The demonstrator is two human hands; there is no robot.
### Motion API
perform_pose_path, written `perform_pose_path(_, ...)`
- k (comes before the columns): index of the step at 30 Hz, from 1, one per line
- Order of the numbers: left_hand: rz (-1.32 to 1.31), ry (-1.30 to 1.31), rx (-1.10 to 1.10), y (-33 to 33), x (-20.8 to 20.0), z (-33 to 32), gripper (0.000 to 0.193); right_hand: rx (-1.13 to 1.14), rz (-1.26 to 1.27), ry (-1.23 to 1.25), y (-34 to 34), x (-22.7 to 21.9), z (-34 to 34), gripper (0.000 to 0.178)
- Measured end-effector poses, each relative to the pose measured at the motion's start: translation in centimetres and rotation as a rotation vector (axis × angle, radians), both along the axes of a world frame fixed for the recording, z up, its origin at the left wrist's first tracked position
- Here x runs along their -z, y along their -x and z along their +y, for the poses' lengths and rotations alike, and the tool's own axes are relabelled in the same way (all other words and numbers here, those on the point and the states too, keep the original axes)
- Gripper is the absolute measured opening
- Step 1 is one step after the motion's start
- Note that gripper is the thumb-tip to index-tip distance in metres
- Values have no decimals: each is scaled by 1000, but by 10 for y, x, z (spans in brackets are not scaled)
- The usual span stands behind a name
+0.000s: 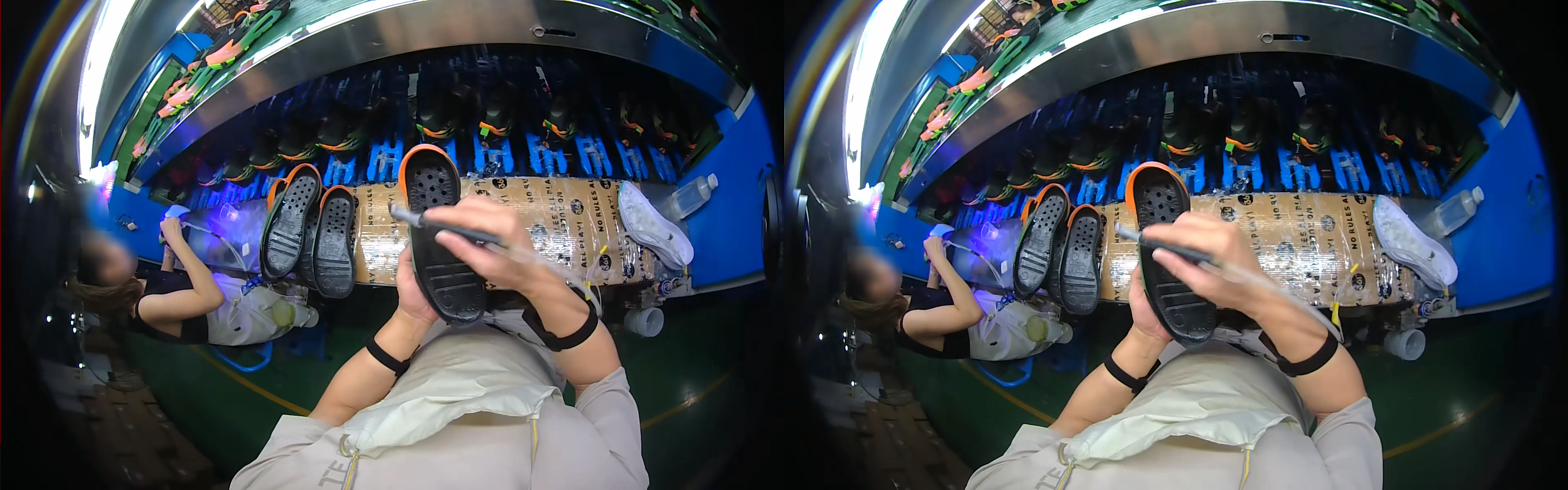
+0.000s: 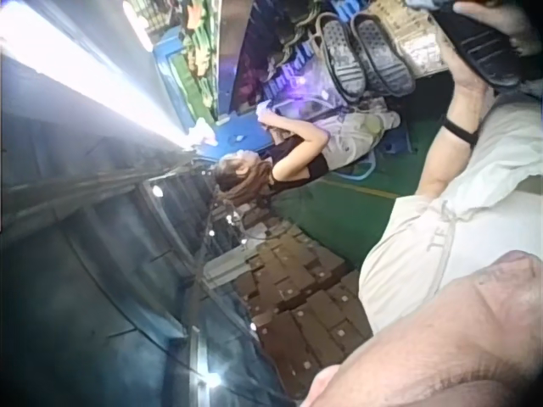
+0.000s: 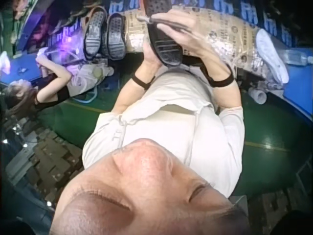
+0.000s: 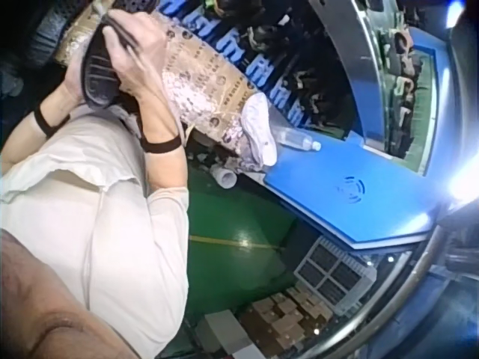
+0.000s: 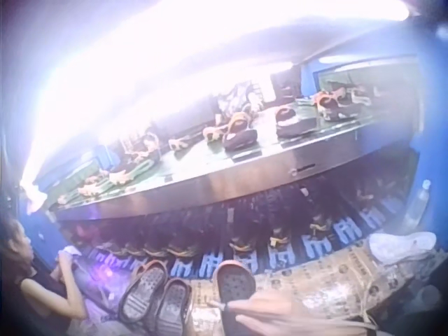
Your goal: The person picks up shoe soles from a conveyor belt, applies adhesive to their surfaces using a brush-like tool connected to a hose, and then places the soles onto a different conveyor belt.
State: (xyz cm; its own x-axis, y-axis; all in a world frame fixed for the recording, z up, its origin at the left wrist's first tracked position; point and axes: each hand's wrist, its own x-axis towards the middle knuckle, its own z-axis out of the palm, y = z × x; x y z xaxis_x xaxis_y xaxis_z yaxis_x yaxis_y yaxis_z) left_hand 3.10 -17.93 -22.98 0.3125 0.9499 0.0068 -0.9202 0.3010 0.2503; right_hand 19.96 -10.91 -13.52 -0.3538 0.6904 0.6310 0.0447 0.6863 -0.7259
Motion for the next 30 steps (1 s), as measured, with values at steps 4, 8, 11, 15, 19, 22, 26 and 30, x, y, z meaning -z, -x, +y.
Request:
perform_pose_path(4, 27, -14, 30, 0, -1, 3, 77, 288, -52, -101, 3, -1, 0, 26)
perform_pose_path(8, 132, 55, -80, -3, -6, 6, 78, -46, -171, -139, -2, -4, -4, 25)
perform_pose_path(11, -9, -129, -10, 5, -8, 13, 78, 59, 54, -4, 1, -1, -6, 25)
perform_pose_path(15, 122, -8, -141, 7, -11, 21, 84, 17, -283, -272, 4, -5, -18, 29)
perform_pose_path(19, 157, -151, -118, 10, -24, 24, 93, -129, -36, -71, 0, -13, -19, 27)
perform_pose_path(22, 79, -163, -101, 13, -25, 34, 89, -8, -286, -217, 0, -17, -25, 30)
perform_pose_path(26, -32, -171, -114, 17, -32, 38, 85, -258, -206, -151, -10, -27, -26, 32)
perform_pose_path(30, 30, -242, -144, 20, -47, 46, 87, -136, -343, -195, -11, -38, -31, 30)
